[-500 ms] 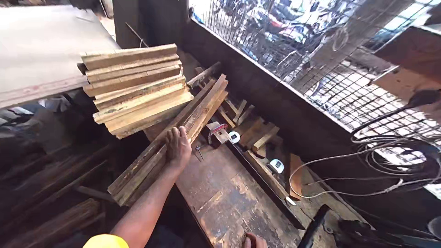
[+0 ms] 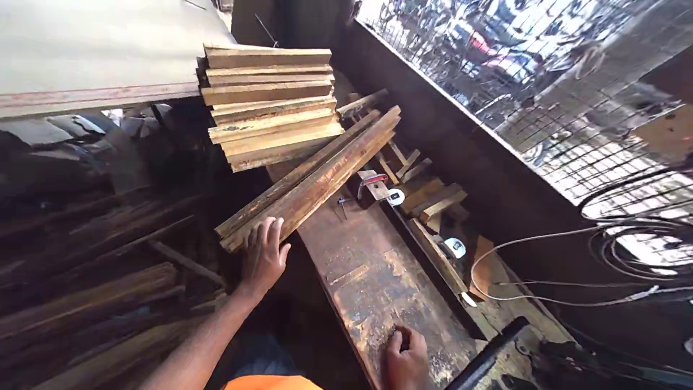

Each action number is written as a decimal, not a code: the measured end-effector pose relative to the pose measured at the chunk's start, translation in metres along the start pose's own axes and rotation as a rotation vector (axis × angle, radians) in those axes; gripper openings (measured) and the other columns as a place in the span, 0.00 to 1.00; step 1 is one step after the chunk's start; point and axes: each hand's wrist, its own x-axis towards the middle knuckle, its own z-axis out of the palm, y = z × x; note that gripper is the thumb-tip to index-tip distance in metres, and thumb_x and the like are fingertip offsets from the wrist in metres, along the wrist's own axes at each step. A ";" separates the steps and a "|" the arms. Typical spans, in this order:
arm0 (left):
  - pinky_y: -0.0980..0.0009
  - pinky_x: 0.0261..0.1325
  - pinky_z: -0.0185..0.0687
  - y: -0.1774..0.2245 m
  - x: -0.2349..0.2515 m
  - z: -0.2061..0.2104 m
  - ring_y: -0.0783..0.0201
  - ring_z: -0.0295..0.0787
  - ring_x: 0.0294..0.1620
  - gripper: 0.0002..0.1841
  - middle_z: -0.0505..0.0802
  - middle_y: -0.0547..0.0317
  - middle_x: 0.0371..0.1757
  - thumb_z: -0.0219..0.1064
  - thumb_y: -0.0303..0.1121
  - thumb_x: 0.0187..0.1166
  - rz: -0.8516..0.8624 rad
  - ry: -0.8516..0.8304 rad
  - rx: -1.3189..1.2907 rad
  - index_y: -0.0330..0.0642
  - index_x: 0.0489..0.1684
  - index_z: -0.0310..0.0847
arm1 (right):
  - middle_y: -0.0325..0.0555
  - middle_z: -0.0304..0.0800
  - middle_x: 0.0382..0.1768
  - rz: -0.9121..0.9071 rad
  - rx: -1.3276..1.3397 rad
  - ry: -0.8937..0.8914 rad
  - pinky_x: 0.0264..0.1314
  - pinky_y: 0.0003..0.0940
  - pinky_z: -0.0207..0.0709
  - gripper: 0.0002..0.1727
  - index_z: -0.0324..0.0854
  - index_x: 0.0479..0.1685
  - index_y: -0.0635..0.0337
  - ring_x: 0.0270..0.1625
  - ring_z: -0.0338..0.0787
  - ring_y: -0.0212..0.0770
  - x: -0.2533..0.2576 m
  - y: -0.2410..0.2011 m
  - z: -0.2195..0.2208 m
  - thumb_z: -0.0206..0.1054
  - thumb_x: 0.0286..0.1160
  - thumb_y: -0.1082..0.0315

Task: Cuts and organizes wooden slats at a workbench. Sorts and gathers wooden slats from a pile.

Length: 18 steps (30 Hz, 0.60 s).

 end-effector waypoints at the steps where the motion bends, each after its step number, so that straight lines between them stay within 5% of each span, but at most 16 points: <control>1: 0.46 0.80 0.70 -0.008 -0.032 -0.001 0.51 0.73 0.80 0.33 0.78 0.54 0.80 0.71 0.50 0.77 0.040 0.004 -0.001 0.54 0.83 0.71 | 0.37 0.90 0.50 0.001 0.006 -0.004 0.54 0.46 0.86 0.15 0.88 0.52 0.41 0.55 0.90 0.38 0.000 -0.002 -0.001 0.60 0.78 0.49; 4: 0.50 0.84 0.68 -0.035 -0.125 0.008 0.55 0.73 0.82 0.32 0.79 0.59 0.80 0.69 0.52 0.78 0.095 -0.226 -0.022 0.57 0.83 0.72 | 0.36 0.90 0.52 -0.007 0.007 -0.003 0.55 0.47 0.86 0.16 0.89 0.53 0.39 0.57 0.90 0.37 0.004 0.005 0.006 0.60 0.80 0.47; 8: 0.42 0.78 0.73 -0.074 -0.223 0.002 0.50 0.82 0.73 0.28 0.87 0.56 0.72 0.69 0.52 0.77 0.083 -0.979 -0.047 0.56 0.77 0.77 | 0.35 0.90 0.51 -0.015 -0.011 -0.015 0.54 0.46 0.86 0.15 0.88 0.53 0.37 0.55 0.90 0.36 0.010 0.014 0.014 0.60 0.79 0.46; 11: 0.36 0.78 0.69 -0.098 -0.282 -0.012 0.45 0.80 0.75 0.30 0.86 0.51 0.73 0.70 0.52 0.76 0.017 -1.314 -0.017 0.54 0.77 0.77 | 0.31 0.90 0.51 -0.052 -0.043 -0.023 0.55 0.43 0.85 0.16 0.88 0.53 0.34 0.55 0.89 0.32 0.022 0.032 0.025 0.59 0.79 0.45; 18: 0.41 0.79 0.70 -0.146 -0.334 -0.036 0.48 0.79 0.75 0.31 0.85 0.54 0.73 0.69 0.57 0.75 -0.234 -1.203 -0.099 0.56 0.76 0.78 | 0.37 0.89 0.52 -0.122 -0.098 -0.024 0.59 0.42 0.83 0.17 0.88 0.55 0.40 0.56 0.88 0.35 0.032 0.046 0.021 0.59 0.80 0.47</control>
